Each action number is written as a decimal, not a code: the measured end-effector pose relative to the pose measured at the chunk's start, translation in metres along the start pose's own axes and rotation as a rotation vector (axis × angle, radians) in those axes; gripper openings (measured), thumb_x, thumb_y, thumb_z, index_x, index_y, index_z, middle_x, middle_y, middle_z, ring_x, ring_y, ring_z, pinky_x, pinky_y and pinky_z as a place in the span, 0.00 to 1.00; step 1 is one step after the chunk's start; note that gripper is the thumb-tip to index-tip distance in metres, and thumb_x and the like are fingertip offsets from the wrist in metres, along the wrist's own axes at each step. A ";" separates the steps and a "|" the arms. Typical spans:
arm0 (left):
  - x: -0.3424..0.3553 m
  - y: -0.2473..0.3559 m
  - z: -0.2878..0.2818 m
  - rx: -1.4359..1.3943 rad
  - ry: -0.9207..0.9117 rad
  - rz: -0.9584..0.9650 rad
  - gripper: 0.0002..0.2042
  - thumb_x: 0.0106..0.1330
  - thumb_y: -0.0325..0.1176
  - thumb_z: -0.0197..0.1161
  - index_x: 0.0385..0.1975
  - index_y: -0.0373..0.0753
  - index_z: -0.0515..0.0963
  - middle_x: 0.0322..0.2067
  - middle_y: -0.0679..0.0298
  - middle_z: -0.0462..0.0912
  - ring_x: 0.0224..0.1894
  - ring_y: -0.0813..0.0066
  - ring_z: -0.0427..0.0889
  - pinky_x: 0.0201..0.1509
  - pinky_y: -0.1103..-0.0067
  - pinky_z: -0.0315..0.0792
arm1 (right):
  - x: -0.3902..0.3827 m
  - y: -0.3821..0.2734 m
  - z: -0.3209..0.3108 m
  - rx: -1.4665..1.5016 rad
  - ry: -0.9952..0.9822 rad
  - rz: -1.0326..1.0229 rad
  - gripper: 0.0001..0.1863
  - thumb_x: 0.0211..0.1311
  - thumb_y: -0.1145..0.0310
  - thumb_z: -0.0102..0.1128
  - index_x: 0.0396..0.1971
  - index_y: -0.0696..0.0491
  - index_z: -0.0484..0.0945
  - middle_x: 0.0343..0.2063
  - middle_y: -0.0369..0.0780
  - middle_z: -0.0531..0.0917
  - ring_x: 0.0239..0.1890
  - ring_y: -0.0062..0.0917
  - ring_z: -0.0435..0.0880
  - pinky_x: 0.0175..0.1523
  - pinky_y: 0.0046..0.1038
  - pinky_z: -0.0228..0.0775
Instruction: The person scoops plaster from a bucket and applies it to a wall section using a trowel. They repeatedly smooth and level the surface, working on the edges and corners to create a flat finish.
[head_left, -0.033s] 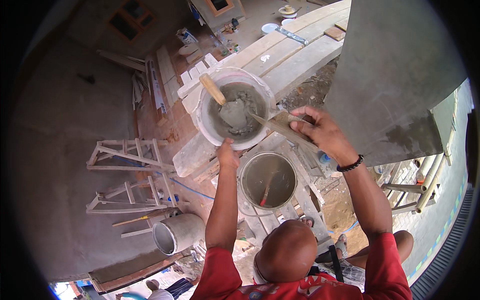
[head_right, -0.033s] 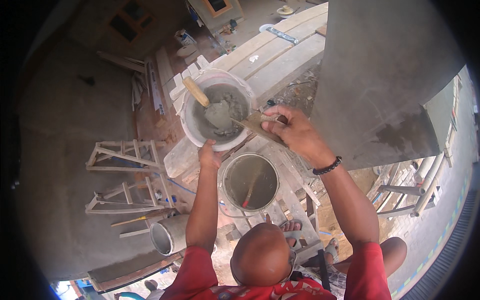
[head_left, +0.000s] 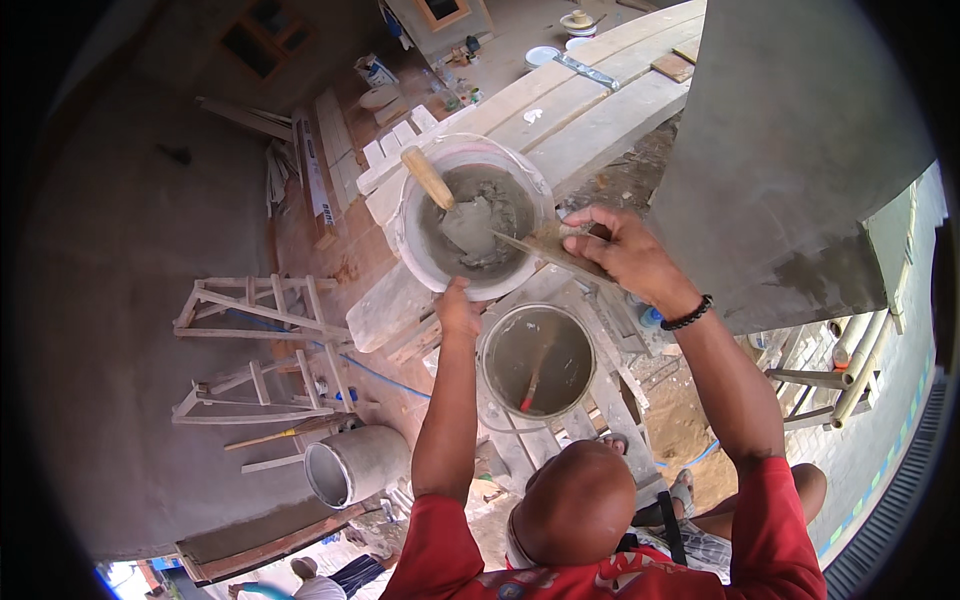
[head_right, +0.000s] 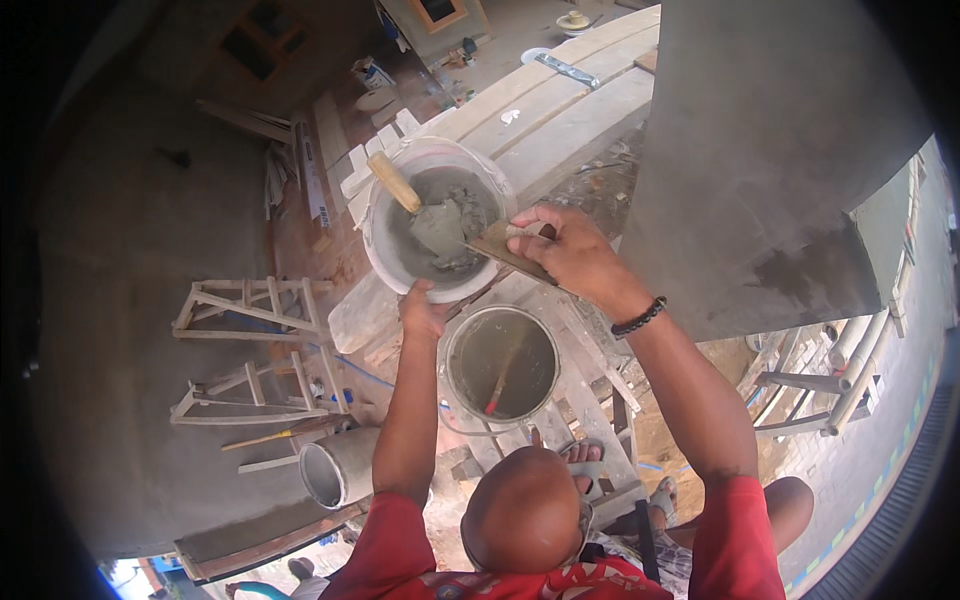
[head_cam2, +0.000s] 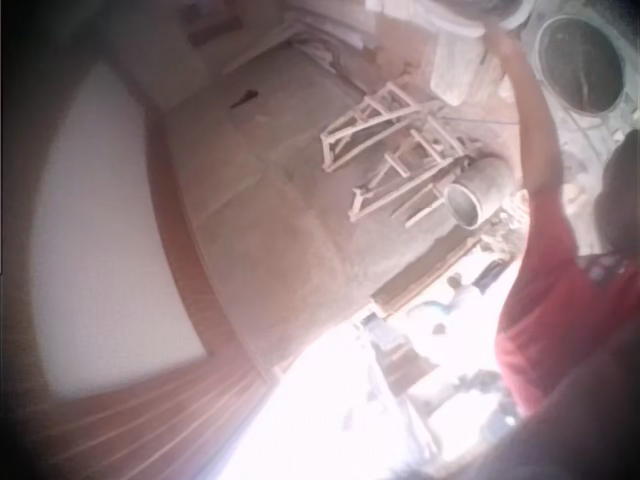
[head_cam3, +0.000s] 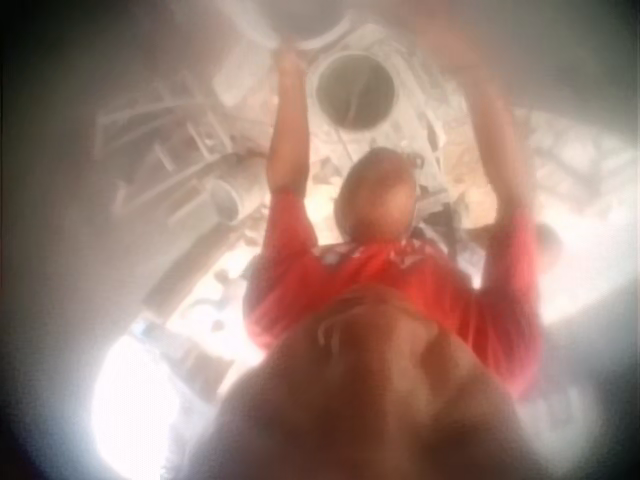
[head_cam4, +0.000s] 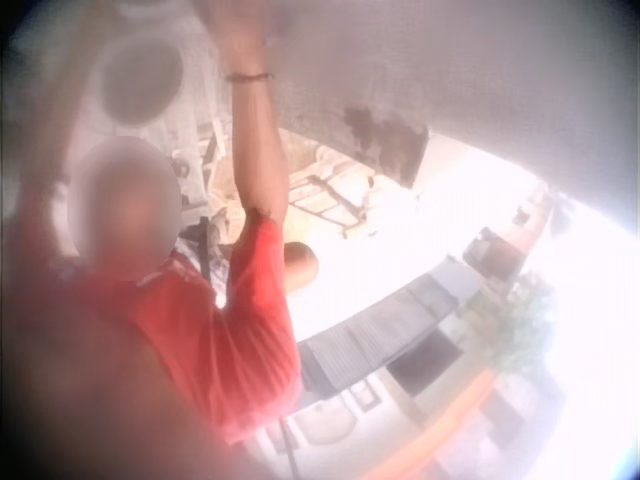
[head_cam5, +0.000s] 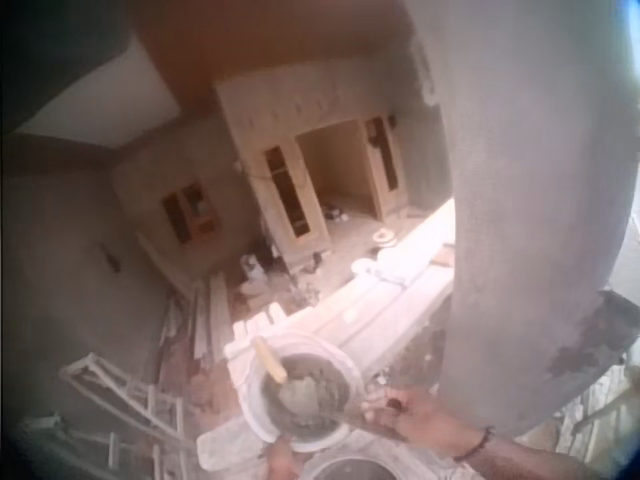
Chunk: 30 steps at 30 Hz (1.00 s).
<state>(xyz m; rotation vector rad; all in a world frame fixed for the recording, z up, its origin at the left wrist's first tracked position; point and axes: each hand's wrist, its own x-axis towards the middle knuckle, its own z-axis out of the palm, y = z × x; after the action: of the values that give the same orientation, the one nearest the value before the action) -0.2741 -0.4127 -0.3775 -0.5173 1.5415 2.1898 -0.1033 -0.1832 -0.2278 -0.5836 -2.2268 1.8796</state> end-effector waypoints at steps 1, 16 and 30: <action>0.001 -0.004 -0.003 -0.009 -0.030 0.015 0.26 0.59 0.20 0.56 0.61 0.31 0.65 0.58 0.48 0.74 0.58 0.45 0.78 0.59 0.42 0.77 | 0.022 0.002 0.016 -0.127 -0.012 -0.037 0.17 0.61 0.63 0.70 0.44 0.58 0.84 0.34 0.43 0.88 0.34 0.30 0.85 0.44 0.31 0.75; -0.010 -0.012 0.002 -0.029 0.024 0.065 0.25 0.60 0.18 0.57 0.60 0.30 0.66 0.55 0.51 0.76 0.57 0.50 0.80 0.61 0.46 0.77 | 0.154 0.062 0.119 -0.577 -0.162 -0.029 0.14 0.57 0.61 0.66 0.37 0.55 0.88 0.40 0.54 0.87 0.48 0.46 0.87 0.56 0.41 0.79; -0.012 -0.013 0.001 -0.039 0.037 0.052 0.28 0.59 0.18 0.58 0.63 0.32 0.65 0.56 0.53 0.74 0.58 0.52 0.78 0.61 0.47 0.76 | 0.153 0.072 0.136 -0.423 -0.077 -0.042 0.13 0.59 0.59 0.67 0.37 0.52 0.89 0.38 0.52 0.88 0.47 0.47 0.87 0.55 0.41 0.78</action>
<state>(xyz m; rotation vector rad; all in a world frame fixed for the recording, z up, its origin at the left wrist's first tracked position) -0.2574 -0.4089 -0.3815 -0.5389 1.5499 2.2658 -0.2802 -0.2366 -0.3425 -0.5230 -2.6852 1.4353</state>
